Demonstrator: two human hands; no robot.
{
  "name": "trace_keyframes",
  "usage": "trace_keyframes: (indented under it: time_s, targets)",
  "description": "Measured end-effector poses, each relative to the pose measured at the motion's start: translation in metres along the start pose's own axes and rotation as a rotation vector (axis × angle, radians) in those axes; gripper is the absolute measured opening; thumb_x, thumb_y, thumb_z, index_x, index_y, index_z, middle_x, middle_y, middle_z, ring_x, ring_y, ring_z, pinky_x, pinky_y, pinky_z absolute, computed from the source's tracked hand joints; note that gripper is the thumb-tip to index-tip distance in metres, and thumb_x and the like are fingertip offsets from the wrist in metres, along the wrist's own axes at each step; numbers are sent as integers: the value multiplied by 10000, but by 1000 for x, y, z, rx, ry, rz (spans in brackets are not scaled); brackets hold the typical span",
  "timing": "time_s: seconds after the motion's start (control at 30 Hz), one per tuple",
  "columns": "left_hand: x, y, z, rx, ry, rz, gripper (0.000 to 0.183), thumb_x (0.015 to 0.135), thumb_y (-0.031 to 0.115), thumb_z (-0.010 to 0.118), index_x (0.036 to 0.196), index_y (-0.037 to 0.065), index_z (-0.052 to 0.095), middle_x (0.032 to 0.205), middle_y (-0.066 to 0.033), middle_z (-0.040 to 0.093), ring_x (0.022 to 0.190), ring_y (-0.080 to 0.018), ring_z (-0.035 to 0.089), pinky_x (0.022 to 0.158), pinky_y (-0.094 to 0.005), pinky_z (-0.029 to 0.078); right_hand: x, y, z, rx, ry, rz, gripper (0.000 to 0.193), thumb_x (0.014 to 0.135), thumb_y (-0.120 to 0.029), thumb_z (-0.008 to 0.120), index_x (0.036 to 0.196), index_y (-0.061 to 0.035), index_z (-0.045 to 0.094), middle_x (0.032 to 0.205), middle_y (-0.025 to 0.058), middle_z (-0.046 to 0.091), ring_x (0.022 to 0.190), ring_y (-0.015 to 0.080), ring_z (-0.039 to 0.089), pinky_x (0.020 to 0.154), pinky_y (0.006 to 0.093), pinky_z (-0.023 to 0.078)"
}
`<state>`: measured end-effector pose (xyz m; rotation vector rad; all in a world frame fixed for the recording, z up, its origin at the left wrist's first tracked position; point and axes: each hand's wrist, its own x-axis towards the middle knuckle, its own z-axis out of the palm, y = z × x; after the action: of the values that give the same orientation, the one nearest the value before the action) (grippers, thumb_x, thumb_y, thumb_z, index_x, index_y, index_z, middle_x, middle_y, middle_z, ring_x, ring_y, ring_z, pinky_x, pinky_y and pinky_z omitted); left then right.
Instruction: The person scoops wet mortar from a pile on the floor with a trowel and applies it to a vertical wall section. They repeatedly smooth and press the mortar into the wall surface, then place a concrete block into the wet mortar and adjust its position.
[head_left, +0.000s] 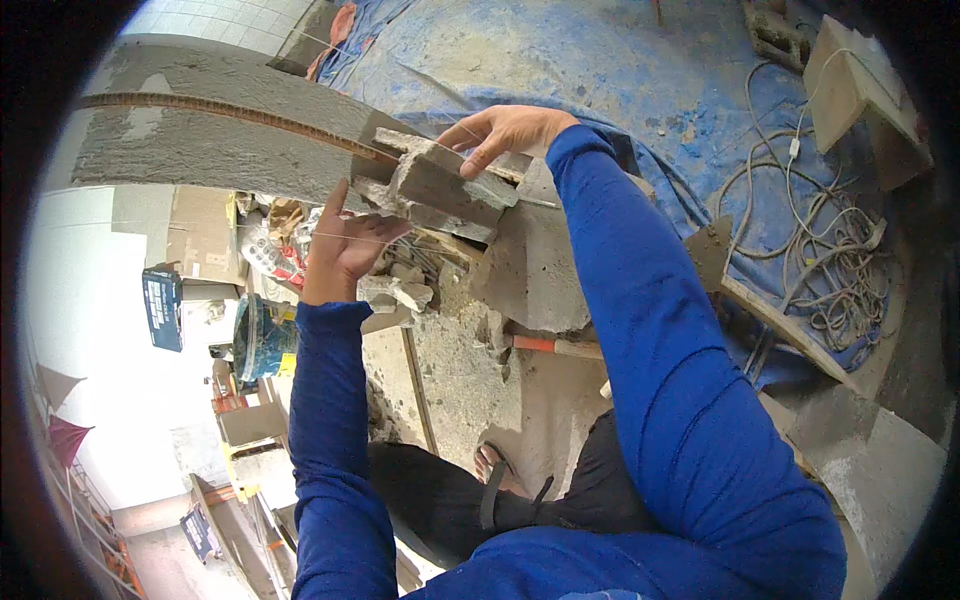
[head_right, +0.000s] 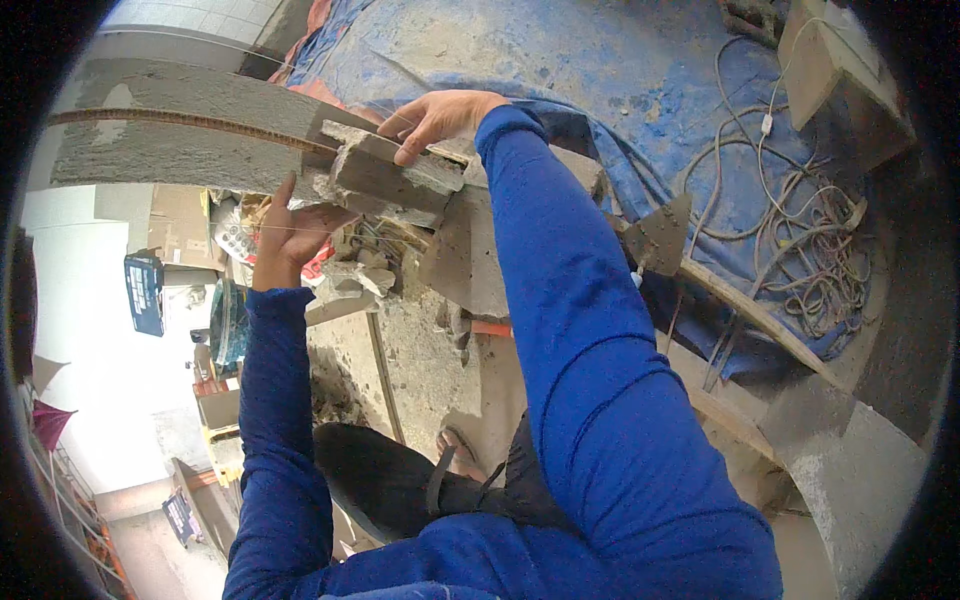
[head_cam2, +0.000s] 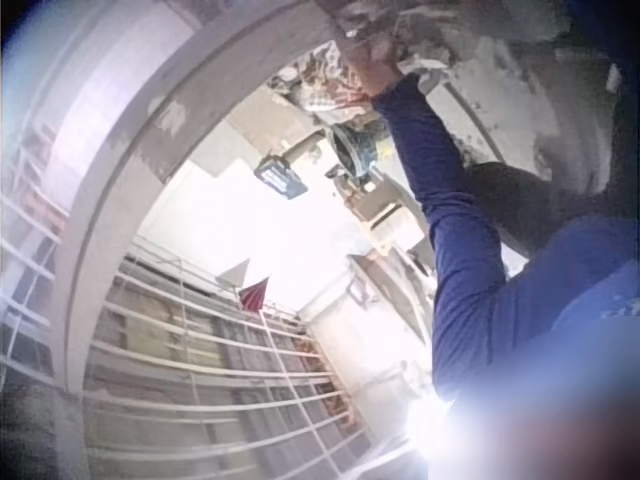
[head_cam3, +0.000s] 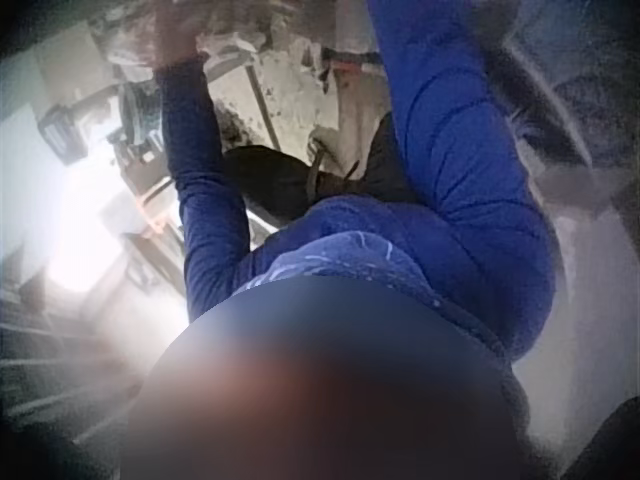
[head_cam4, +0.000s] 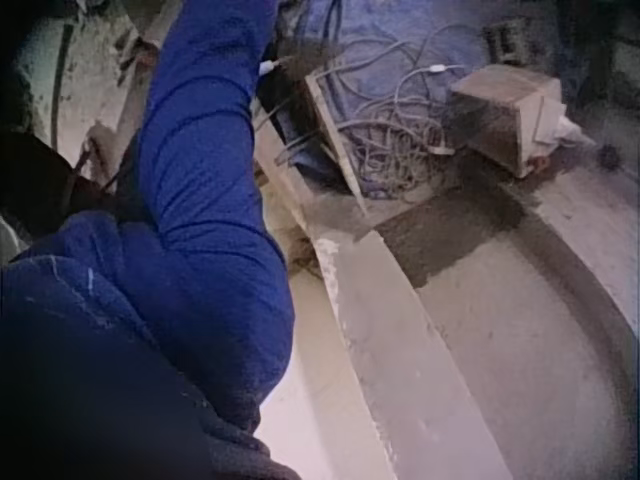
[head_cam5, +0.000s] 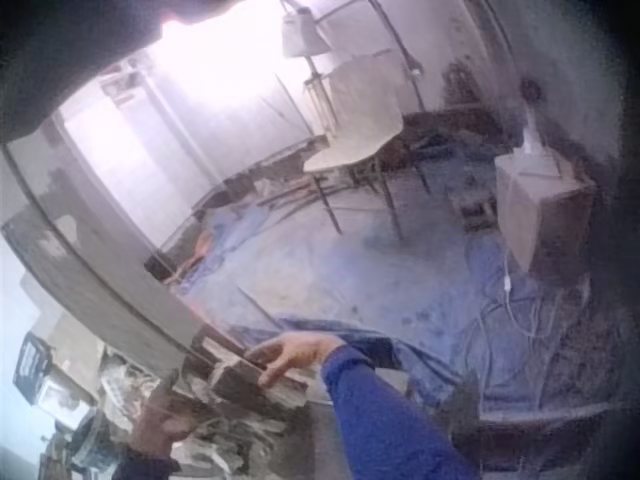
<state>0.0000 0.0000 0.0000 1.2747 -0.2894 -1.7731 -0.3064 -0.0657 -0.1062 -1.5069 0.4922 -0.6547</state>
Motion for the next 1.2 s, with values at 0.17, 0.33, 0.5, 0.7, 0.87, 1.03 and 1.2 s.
trace_keyframes:
  time_s: [0.17,0.33,0.5,0.7,0.87,1.03,1.2]
  targets:
    - [-12,-15,32,281,-187,76,758,1050,423,609,1597,11,283,1646,-298,276,1500,-455,346,1213,-713,293,9,23,2,162,-23,-56,852,747,-293,948,1502,-131,588,1517,191,570,1468,300,474,1207,377,362]
    - [-1,-10,30,318,-129,49,617,1055,383,611,1537,43,433,1565,-261,443,1429,-423,462,1179,-634,401,1,24,4,35,80,12,880,764,-404,927,1529,-166,563,1525,165,571,1450,293,490,1191,365,375]
    - [-4,-6,24,281,-80,18,559,1048,359,624,1487,35,503,1525,-218,520,1421,-389,487,1183,-565,424,-14,19,-3,-42,253,-73,783,851,-742,707,1425,-212,666,1436,55,646,1318,250,583,1058,416,482]
    - [4,0,26,149,154,13,515,1049,342,624,1455,40,532,1515,-207,545,1421,-367,494,1187,-540,426,-9,23,-5,284,375,-97,1065,785,-971,477,1369,-107,695,1406,103,666,1293,267,615,1074,454,486]
    - [12,2,17,196,83,75,465,1049,320,617,1432,60,569,1473,-176,597,1360,-365,552,1175,-534,431,-3,33,-4,213,321,80,899,919,-879,388,1299,-150,751,1422,67,668,1305,254,619,1078,463,483]
    - [21,10,6,332,75,129,446,1061,324,592,1416,55,581,1451,-161,615,1342,-334,571,1163,-475,454,-3,31,2,139,198,120,881,956,-851,368,1387,-155,693,1423,81,670,1352,260,588,1087,453,473]
    - [23,9,11,397,90,142,394,1081,278,560,1371,13,594,1365,-143,671,1264,-280,632,1116,-384,500,-6,33,4,148,169,48,897,876,-878,503,1415,-181,671,1452,80,641,1341,236,583,1075,433,470]
